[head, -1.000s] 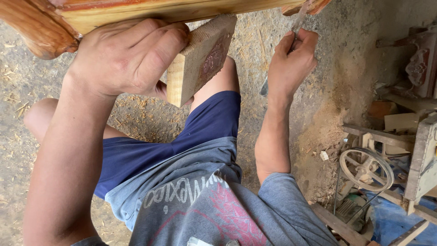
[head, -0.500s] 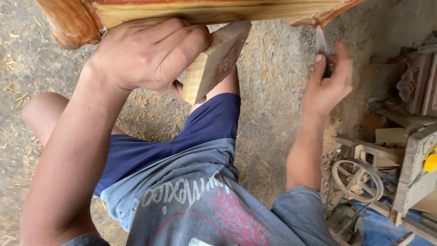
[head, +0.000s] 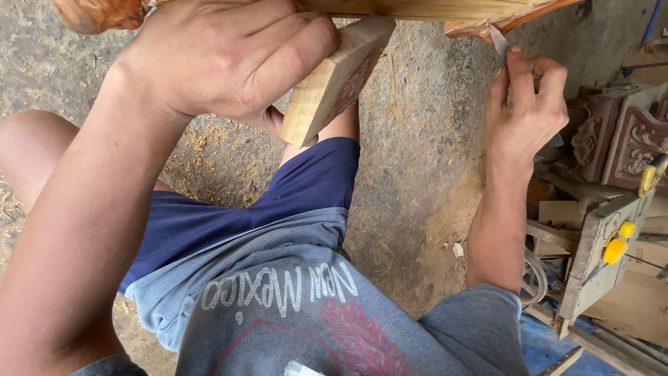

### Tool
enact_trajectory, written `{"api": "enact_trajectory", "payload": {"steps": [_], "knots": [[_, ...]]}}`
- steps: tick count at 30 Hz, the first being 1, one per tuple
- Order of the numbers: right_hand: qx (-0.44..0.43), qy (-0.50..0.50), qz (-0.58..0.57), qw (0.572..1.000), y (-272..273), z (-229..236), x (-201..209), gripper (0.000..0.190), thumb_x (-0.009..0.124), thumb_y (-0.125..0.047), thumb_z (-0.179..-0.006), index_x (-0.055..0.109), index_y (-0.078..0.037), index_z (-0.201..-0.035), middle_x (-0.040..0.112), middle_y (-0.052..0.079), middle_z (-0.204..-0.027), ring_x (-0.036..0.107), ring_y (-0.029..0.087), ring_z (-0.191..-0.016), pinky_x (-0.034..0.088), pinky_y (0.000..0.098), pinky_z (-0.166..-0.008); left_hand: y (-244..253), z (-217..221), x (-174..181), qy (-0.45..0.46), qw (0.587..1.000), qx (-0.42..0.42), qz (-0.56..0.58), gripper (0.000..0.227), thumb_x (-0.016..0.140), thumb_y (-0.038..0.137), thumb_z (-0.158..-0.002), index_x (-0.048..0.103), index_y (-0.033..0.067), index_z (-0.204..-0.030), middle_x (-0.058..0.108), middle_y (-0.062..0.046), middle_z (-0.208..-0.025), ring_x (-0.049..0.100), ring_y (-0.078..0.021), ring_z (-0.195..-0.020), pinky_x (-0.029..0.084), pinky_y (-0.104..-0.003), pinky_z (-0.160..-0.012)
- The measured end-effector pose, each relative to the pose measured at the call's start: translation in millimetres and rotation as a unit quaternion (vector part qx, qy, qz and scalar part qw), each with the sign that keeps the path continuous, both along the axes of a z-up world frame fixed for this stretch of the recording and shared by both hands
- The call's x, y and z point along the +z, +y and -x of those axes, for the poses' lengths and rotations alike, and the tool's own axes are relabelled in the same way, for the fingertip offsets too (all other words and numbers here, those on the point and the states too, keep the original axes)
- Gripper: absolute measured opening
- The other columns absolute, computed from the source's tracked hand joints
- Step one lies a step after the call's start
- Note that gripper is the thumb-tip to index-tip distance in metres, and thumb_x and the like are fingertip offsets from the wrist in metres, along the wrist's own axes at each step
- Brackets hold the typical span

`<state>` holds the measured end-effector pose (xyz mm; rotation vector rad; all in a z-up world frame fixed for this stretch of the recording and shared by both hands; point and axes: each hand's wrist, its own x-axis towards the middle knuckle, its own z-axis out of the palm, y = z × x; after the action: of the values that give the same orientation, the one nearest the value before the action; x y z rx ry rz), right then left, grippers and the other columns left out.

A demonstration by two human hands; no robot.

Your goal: The person is kneeling on the floor and using a chisel to carve the edge of a wooden furniture piece. They hold a small block of wood against the furniture with one hand and use the chisel with the other to shape the wood.

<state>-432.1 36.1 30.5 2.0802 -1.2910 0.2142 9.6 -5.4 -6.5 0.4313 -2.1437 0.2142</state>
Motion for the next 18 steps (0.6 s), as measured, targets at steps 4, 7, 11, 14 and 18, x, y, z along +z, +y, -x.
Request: {"api": "enact_trajectory", "payload": {"steps": [4, 7, 11, 14, 18], "knots": [[0.014, 0.001, 0.018, 1.000, -11.1, 4.4, -4.4, 0.027, 0.079, 0.004, -0.095, 0.076, -0.007, -0.120, 0.064, 0.006, -0.113, 0.070, 0.014, -0.084, 0.060, 0.0271, -0.063, -0.9, 0.1, -3.2, -0.005, 1.000, -0.001, 0.001, 0.062, 0.071, 0.054, -0.089, 0.059, 0.0007, -0.117, 0.063, -0.005, -0.096, 0.067, -0.0217, -0.092, 0.052, -0.033, -0.073], [0.020, 0.002, 0.020, 1.000, -11.8, 7.8, -4.9, 0.026, 0.079, 0.004, -0.095, 0.078, -0.006, -0.119, 0.064, 0.006, -0.112, 0.070, 0.014, -0.083, 0.059, 0.0280, -0.063, 0.1, 0.4, -5.3, -0.005, 1.000, 0.007, 0.003, 0.060, 0.071, 0.055, -0.093, 0.058, 0.0004, -0.117, 0.064, -0.005, -0.097, 0.067, -0.0200, -0.092, 0.052, -0.032, -0.075], [0.027, 0.003, 0.035, 0.999, -14.4, 14.3, -6.2, 0.022, 0.084, 0.001, -0.101, 0.080, -0.009, -0.119, 0.065, 0.004, -0.109, 0.070, 0.012, -0.079, 0.057, 0.0267, -0.058, 0.3, 0.9, -6.6, -0.003, 1.000, 0.014, 0.010, 0.059, 0.070, 0.056, -0.096, 0.059, 0.0011, -0.116, 0.065, -0.004, -0.098, 0.067, -0.0191, -0.092, 0.052, -0.032, -0.076], [0.022, 0.007, 0.038, 0.999, -15.0, 19.8, -10.1, 0.016, 0.085, 0.001, -0.101, 0.080, -0.008, -0.113, 0.065, 0.005, -0.109, 0.069, 0.012, -0.078, 0.058, 0.0265, -0.059, 0.4, 1.0, -6.6, -0.005, 1.000, 0.016, 0.010, 0.059, 0.070, 0.057, -0.096, 0.059, 0.0016, -0.116, 0.065, -0.004, -0.098, 0.067, -0.0190, -0.092, 0.052, -0.032, -0.076], [0.006, -0.081, 0.049, 0.996, -11.3, 24.0, -18.5, 0.034, 0.079, 0.009, -0.103, 0.075, -0.009, -0.132, 0.063, 0.008, -0.114, 0.071, 0.012, -0.085, 0.063, 0.0208, -0.061, 0.6, 1.9, -6.4, -0.002, 1.000, 0.021, 0.013, 0.055, 0.073, 0.053, -0.096, 0.060, 0.0026, -0.115, 0.065, -0.003, -0.098, 0.067, -0.0189, -0.090, 0.052, -0.031, -0.074]]}}
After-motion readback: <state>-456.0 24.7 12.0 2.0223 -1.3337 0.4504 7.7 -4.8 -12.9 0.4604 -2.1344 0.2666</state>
